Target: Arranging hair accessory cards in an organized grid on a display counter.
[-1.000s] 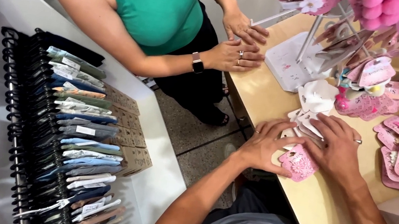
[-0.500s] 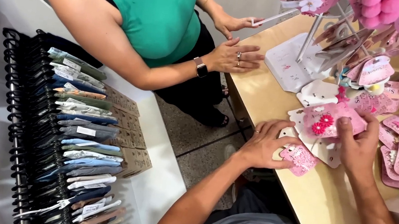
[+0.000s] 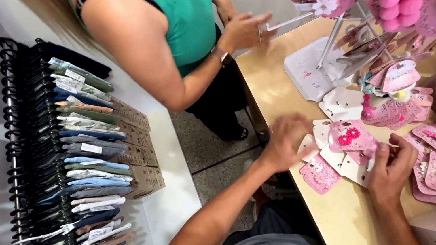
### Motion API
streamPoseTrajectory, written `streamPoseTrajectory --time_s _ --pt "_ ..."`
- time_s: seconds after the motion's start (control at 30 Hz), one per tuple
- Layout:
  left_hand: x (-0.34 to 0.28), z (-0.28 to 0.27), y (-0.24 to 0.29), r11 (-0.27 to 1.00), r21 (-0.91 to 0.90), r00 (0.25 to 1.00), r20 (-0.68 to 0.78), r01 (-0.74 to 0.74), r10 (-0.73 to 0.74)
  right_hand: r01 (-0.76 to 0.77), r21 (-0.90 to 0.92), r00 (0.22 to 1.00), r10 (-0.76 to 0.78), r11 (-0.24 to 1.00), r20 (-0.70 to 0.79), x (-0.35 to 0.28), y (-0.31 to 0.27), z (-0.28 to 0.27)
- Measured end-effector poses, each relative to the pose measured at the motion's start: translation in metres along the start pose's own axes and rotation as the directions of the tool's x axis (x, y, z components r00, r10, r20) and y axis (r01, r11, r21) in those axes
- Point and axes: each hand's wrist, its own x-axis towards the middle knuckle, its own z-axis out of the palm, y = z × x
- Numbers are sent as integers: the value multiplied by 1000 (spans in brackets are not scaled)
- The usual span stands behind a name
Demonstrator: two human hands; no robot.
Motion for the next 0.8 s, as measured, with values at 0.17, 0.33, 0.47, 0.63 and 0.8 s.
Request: streamPoseTrajectory --time_s 0.17,0.33,0.47,0.63,0.8 --pt "89 -51 51 963 -250 876 -481 -97 -37 96 13 991 -95 995 -92 -5 23 3" --pt "124 -82 70 965 -206 873 -485 -164 45 122 -2 987 -121 993 -101 -5 26 3" --pt "135 -88 52 953 -117 855 -483 -279 191 148 -37 984 -151 988 -97 -6 28 2" --pt "137 -98 35 974 -125 846 -525 -189 97 172 -37 981 -174 984 -82 -5 33 3" --pt "142 -100 22 912 -411 842 -490 5 -226 184 -35 980 -186 982 -69 -4 36 4"
